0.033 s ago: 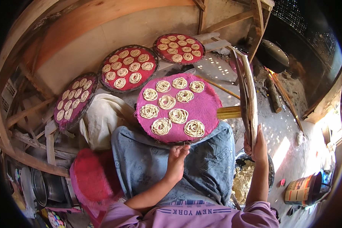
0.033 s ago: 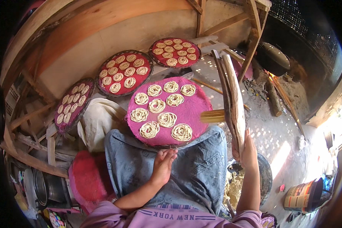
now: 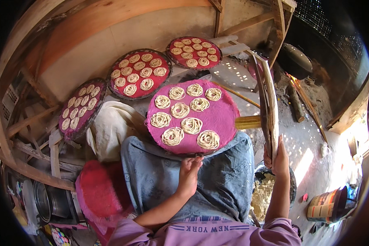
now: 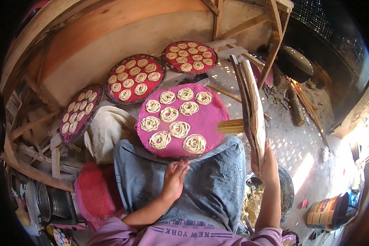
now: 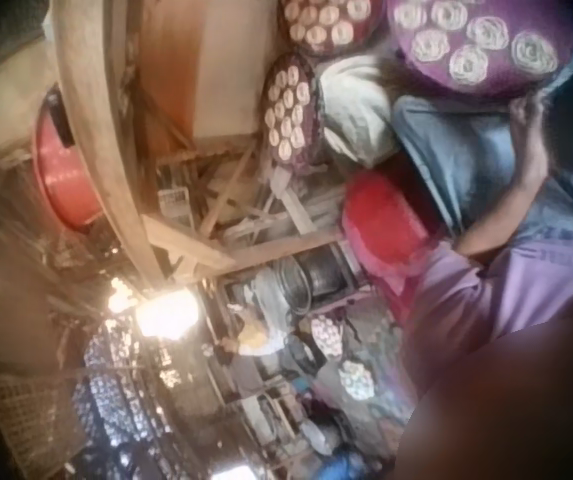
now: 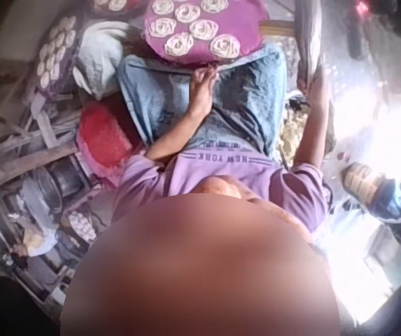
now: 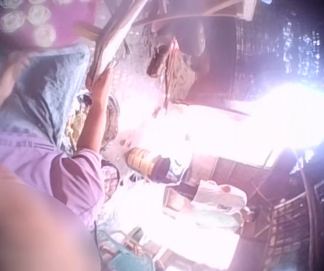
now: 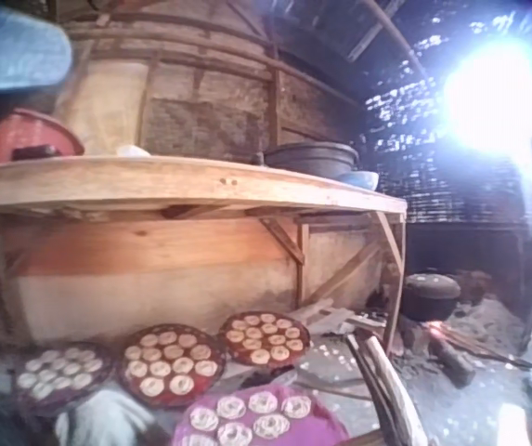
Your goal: The person scoops dough from a bowl and loads it into a piping bag, then pipes spiral-shaped dough onto round trays. The person repeats this process across multiple trays, occasionally adjusting the bag and refilling it.
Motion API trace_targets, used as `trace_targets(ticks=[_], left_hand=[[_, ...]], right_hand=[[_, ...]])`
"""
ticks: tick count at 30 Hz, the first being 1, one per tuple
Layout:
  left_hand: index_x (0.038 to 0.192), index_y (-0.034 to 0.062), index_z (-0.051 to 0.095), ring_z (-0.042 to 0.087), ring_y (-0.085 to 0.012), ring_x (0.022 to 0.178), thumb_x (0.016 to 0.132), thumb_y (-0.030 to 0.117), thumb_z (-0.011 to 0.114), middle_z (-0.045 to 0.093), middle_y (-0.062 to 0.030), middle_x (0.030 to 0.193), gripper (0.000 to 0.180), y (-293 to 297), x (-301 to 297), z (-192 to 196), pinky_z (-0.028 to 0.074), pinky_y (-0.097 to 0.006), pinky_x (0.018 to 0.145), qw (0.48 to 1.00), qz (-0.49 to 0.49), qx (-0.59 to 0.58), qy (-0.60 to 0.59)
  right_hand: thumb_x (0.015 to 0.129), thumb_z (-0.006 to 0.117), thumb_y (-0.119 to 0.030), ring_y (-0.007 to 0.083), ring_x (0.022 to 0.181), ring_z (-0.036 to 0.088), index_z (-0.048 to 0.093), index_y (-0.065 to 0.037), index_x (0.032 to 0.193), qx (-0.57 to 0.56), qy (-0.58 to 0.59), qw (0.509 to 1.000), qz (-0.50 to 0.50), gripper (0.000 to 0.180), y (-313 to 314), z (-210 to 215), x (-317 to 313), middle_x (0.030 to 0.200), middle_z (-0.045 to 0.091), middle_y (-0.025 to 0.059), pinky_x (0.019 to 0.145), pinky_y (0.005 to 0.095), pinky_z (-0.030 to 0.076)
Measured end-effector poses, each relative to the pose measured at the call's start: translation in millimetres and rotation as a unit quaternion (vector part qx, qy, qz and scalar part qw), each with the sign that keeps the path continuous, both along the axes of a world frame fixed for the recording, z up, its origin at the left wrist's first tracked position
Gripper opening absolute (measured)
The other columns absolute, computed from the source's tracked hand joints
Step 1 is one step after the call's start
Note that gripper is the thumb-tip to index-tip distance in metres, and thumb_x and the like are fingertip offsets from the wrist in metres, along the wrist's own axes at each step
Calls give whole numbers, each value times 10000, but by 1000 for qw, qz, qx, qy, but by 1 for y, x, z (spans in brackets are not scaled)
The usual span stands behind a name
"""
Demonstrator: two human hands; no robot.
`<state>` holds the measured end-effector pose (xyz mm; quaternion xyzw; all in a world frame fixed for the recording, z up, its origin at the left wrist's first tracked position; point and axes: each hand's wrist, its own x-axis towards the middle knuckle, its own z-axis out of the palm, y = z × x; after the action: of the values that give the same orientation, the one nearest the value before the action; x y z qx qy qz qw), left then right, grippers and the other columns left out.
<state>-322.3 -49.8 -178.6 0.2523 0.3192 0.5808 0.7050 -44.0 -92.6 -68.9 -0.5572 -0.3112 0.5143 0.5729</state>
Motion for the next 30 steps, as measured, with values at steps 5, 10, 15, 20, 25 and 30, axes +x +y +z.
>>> trace_targets(ticks=[5,10,15,20,25,30], left_hand=[[1106,87,455,588,-127,947,917,118,643,570,-15,1039,269,20,-34,1,488,-349,951,987,133,-58,-62],[1328,143,381,621,-161,910,937,110,597,568,-62,1169,447,41,-58,5,572,-324,764,990,132,18,-36],[1296,127,423,632,-185,914,906,74,591,590,-54,1137,428,56,-87,18,573,-324,743,998,68,6,-10],[1349,75,426,649,-167,948,893,101,588,612,-58,1172,485,86,-117,33,580,-303,707,997,-54,41,43],[1336,75,454,653,-169,942,894,105,572,632,-50,1130,459,143,-135,39,571,-346,791,983,-163,5,87],[1298,28,501,609,-186,1049,915,92,567,617,-84,1201,393,213,-147,37,485,-349,925,965,-189,21,179]], right_hand=[[1006,234,-529,131,351,327,526,-49,792,5,11,1000,-19,601,-5,2,0,482,405,27,346,275,247],[1008,227,-525,135,347,342,525,-49,797,28,16,999,-21,600,-10,-1,4,483,411,30,343,275,263],[1010,218,-525,133,339,331,525,-46,812,36,12,999,-36,603,-13,-5,7,480,411,32,340,274,268],[1003,215,-551,135,337,331,528,-44,816,44,21,999,-22,625,-17,-5,13,474,409,33,336,276,270],[993,225,-574,137,335,325,531,-48,809,33,19,999,-24,636,-19,-4,13,469,405,32,334,276,269],[1000,223,-542,141,344,343,541,-42,849,23,22,999,-29,611,-20,-6,8,496,435,46,342,277,275]])
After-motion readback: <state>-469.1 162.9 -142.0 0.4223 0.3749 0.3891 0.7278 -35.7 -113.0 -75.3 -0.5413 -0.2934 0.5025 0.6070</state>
